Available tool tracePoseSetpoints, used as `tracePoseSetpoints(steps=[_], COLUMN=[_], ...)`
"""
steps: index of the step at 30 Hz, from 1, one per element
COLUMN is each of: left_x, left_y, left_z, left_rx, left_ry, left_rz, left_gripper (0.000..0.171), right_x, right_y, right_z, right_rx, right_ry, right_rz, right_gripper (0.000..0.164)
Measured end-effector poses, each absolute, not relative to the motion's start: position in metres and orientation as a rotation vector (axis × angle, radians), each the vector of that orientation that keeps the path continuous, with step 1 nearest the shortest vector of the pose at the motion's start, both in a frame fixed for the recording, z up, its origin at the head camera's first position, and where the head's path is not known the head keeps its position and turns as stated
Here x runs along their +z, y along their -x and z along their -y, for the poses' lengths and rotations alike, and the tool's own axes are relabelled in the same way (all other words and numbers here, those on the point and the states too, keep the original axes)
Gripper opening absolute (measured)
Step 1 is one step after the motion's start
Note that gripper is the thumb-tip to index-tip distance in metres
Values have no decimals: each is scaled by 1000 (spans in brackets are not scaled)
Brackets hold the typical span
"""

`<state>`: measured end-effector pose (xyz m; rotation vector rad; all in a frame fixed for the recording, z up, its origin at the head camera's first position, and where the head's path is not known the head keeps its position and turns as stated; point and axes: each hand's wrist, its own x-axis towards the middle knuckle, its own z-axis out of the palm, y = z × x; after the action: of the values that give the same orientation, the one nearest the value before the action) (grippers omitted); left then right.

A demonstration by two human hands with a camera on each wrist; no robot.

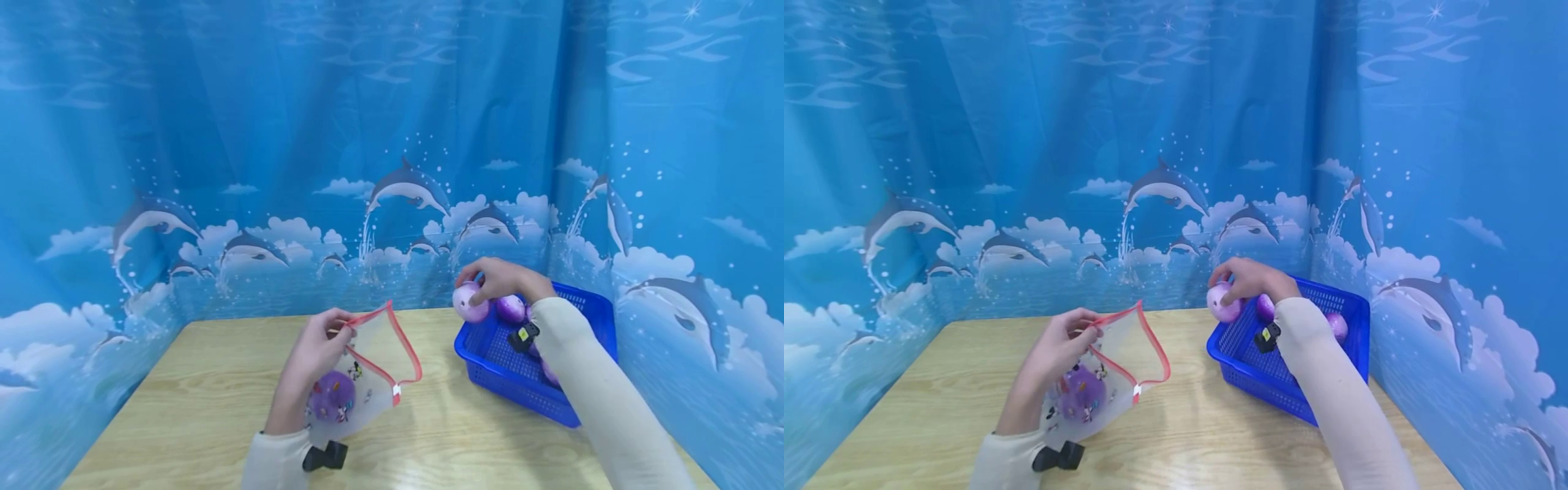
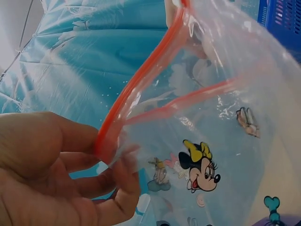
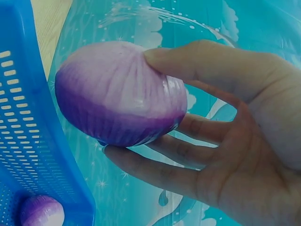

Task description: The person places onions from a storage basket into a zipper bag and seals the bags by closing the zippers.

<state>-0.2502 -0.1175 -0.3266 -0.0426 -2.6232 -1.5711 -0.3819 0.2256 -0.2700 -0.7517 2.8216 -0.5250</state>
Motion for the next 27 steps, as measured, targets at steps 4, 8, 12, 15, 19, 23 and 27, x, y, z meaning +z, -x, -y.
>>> tracePoseSetpoints(steps=[4,8,12,15,19,23,27], left_x=[-326,-327,-327,-327,-328,-327,-328], left_y=[249,249,250,251,252,251,251], left_z=[117,116,116,116,116,115,114], left_rx=[-1558,-1575,-1590,-1610,-1640,-1683,-1734], left_ry=[35,31,22,20,26,33,28], left_rz=[2643,2638,2636,2636,2646,2658,2659], left_gripper=[24,24,21,17,13,12,13], right_x=[-269,-266,-262,-259,-253,-248,-244], right_y=[380,376,371,366,360,354,347], right_z=[-221,-215,-208,-202,-194,-186,-178], right_rx=[-520,-527,-536,-533,-520,-515,-505], right_ry=[755,789,818,855,896,936,997], right_rz=[-2821,-2825,-2831,-2828,-2825,-2813,-2798], right_gripper=[40,41,41,40,40,40,39])
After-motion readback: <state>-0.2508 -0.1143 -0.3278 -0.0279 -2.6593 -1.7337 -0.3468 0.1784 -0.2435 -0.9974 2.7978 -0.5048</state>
